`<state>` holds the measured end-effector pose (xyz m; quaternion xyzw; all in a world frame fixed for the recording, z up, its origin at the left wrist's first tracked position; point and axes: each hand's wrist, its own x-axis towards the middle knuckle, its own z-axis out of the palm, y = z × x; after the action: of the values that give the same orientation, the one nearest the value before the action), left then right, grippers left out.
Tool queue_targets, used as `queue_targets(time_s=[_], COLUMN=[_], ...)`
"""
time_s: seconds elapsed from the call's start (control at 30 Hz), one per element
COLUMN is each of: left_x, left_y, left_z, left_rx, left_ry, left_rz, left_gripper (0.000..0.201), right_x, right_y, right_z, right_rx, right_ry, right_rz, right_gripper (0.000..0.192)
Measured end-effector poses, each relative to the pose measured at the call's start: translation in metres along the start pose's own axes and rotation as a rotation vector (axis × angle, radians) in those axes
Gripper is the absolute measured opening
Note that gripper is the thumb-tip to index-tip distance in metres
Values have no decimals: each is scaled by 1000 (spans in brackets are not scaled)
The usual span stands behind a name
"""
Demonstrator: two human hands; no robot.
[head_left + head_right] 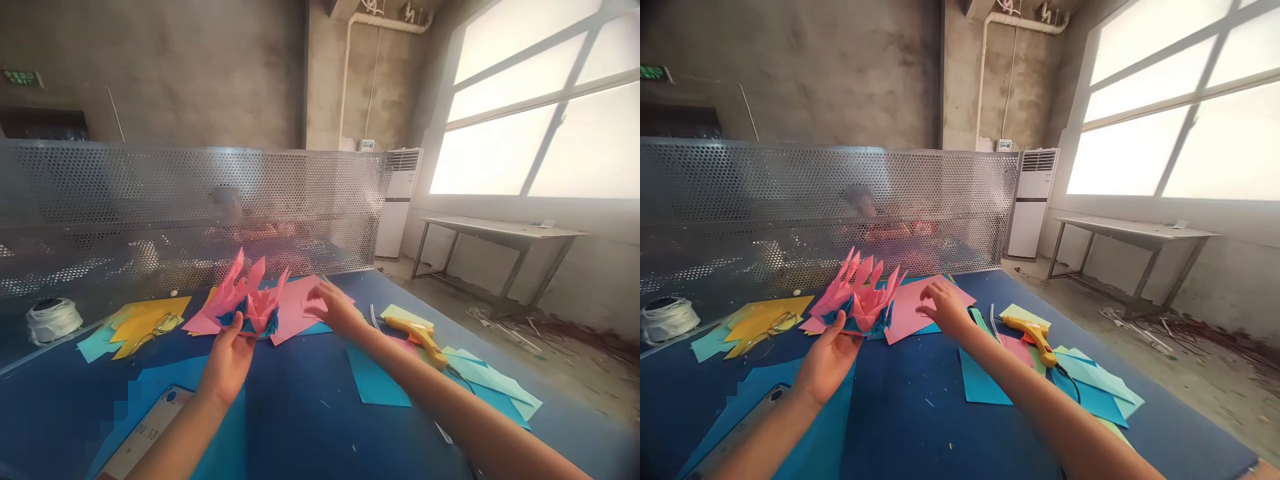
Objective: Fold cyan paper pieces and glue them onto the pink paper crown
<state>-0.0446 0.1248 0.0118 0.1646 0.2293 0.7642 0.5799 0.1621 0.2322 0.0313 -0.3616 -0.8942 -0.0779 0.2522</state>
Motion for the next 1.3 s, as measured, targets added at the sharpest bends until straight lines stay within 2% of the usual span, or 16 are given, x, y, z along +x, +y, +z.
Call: queue_targets(time_s=[0.07, 0.13, 0.23, 0.37, 0.47, 0.67, 0.87, 1.1, 1.3], left_x=[4, 5, 4, 3, 2, 1, -1, -5, -4], left_y=[6, 10, 13, 16, 18, 18, 12, 11, 18], left_z=[-1, 0, 2, 7, 10, 10, 8, 11, 15], left_rx=[-18, -29, -39, -47, -52, -59, -62, -68, -77], left_ry=[3, -5, -12, 4, 24, 24, 2, -25, -14], left_rz=[26, 34, 29, 19, 5, 2, -26, -65, -35], left_gripper=[16, 27, 33, 36, 34, 33, 34, 36, 35], right_x=[-7, -11, -12, -8, -8, -4, 8, 12, 20], right_y=[14, 23, 28, 27, 26, 38, 52, 51, 47], right_z=[19, 35, 47, 47, 50, 67, 79, 74, 39], right_rx=[-13, -43, -87, -94, -69, 13, 96, 69, 27], right_ry=[-179, -300, -389, -445, -433, -379, -389, -320, -326], right_rz=[-21, -26, -27, -19, 40, 247, 328, 281, 26], right_gripper=[25, 27, 28, 28, 29, 33, 31, 30, 32])
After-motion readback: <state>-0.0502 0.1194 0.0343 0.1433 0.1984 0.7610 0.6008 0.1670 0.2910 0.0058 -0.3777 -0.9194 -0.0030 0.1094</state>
